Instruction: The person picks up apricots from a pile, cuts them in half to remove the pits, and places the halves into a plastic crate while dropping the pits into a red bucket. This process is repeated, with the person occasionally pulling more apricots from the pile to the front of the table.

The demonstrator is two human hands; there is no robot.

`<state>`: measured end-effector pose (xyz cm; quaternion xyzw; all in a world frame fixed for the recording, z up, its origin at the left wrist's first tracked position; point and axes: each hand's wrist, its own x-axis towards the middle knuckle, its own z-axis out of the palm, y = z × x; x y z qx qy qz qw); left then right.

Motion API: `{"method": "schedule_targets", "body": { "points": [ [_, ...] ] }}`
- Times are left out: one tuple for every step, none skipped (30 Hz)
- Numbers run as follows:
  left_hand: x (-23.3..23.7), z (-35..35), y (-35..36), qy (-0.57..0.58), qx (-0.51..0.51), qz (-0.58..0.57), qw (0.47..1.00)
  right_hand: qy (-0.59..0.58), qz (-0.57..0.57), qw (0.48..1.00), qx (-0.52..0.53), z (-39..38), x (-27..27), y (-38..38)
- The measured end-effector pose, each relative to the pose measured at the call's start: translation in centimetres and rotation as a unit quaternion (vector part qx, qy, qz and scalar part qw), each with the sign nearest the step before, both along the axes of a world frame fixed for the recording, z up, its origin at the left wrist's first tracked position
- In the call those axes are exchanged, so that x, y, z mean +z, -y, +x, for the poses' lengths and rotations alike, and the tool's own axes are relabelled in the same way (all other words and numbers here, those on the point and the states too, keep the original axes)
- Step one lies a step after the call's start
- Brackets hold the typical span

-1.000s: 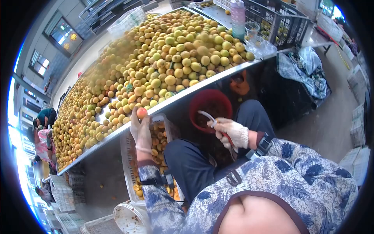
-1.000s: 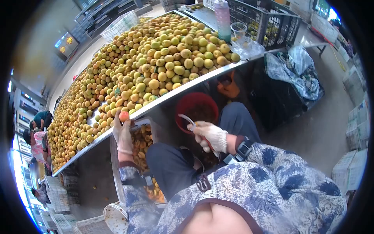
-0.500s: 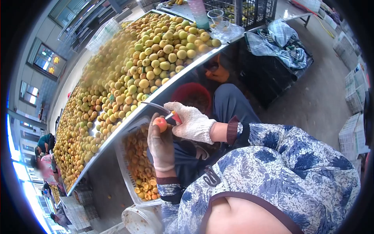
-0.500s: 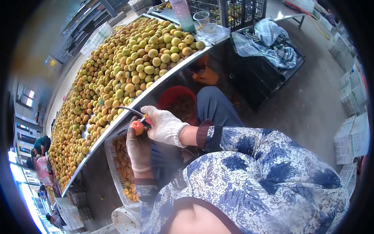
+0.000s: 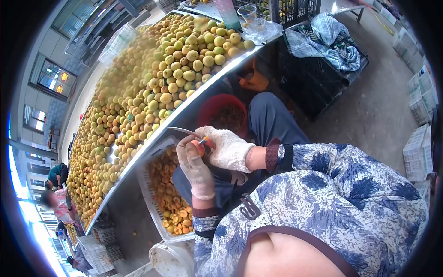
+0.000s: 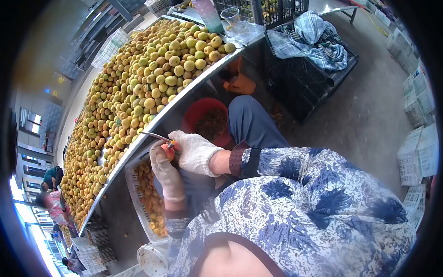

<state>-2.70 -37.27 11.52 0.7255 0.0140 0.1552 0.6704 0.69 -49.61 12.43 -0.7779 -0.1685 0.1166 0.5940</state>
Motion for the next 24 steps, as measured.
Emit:
{"method": "schedule_targets", "body": {
  "points": [
    [-0.2,0.0,0.5,0.018,0.021,0.0,1.0,0.007,0.004,1.0,-0.006,-0.2,-0.1,-0.2],
    [-0.3,0.1,0.8,0.036,0.043,-0.001,0.998,0.006,0.005,1.0,-0.007,-0.4,-0.2,-0.2],
    [-0.3,0.1,1.0,0.035,0.041,-0.001,0.999,-0.003,0.013,1.0,-0.015,-0.6,-0.1,-0.2],
    [-0.3,0.2,1.1,0.041,0.051,0.009,0.998,-0.012,0.021,0.999,-0.023,-0.8,0.1,-0.1],
    [-0.4,0.2,1.2,0.046,0.06,0.019,0.997,-0.013,0.021,0.999,-0.025,-0.8,0.4,0.0],
    [-0.5,0.2,1.1,0.045,0.058,0.018,0.997,-0.044,0.019,0.999,-0.022,-0.8,0.6,0.1],
    [-0.8,0.2,0.7,0.062,0.064,0.089,0.992,-0.073,0.016,0.997,-0.019,-0.7,0.8,0.2],
    [-1.1,0.5,0.3,0.086,0.066,0.156,0.982,-0.003,0.063,0.998,-0.031,-0.7,-0.7,-0.5],
    [-2.1,0.8,-0.4,0.169,0.073,0.252,0.95,0.082,0.101,0.99,-0.049,-0.4,-3.2,-1.2],
    [-3.0,1.1,-0.5,0.207,0.089,0.308,0.924,-0.068,0.275,0.959,-0.006,-0.3,-5.2,-1.9],
    [-4.3,2.1,-1.8,0.337,0.08,0.431,0.833,-0.004,0.155,0.987,-0.032,-0.8,-4.1,-1.3],
    [-6.7,2.6,-2.8,0.315,0.082,0.413,0.851,0.011,0.125,0.992,-0.032,-0.7,-3.9,-0.8],
    [-7.1,2.4,-2.4,0.256,0.079,0.33,0.905,-0.013,0.05,0.998,-0.027,-0.5,-2.9,-0.4],
    [-7.2,2.2,-2.3,0.145,0.051,0.209,0.966,-0.042,0.034,0.999,0.004,-0.1,-2.6,-0.1],
    [-6.8,2.1,-2.1,0.019,0.018,0.095,0.995,-0.007,0.088,0.996,-0.003,0.7,-6.1,-1.4],
    [-5.6,2.2,-2.0,0.031,0.008,0.093,0.995,-0.109,0.114,0.986,0.062,0.7,-4.8,-1.1],
    [-4.8,2.1,-1.7,0.027,-0.016,0.04,0.999,-0.105,0.105,0.984,0.099,0.8,-3.6,-0.4],
    [-4.1,1.7,-1.5,0.02,-0.039,-0.013,0.999,-0.162,0.092,0.976,0.113,0.2,-2.7,0.6],
    [-3.0,1.4,-1.7,0.021,-0.042,-0.013,0.999,-0.222,0.081,0.963,0.129,-1.0,0.9,2.1],
    [-1.8,1.1,-1.9,-0.019,-0.077,0.004,0.997,-0.223,0.081,0.963,0.128,-1.2,2.5,3.3],
    [-1.2,1.1,-2.1,-0.058,-0.111,0.02,0.992,-0.313,0.081,0.933,0.156,-1.3,3.7,4.3],
    [-2.4,1.2,-3.1,-0.158,-0.1,-0.084,0.979,-0.401,0.081,0.894,0.182,-1.3,4.2,4.8],
    [-2.6,1.2,-3.6,-0.159,-0.1,-0.084,0.979,-0.402,0.081,0.894,0.181,-1.2,2.3,4.4],
    [-2.7,1.3,-4.0,-0.179,-0.124,-0.118,0.969,-0.453,0.125,0.862,0.189,-0.6,-1.1,3.7]
  ]
}}
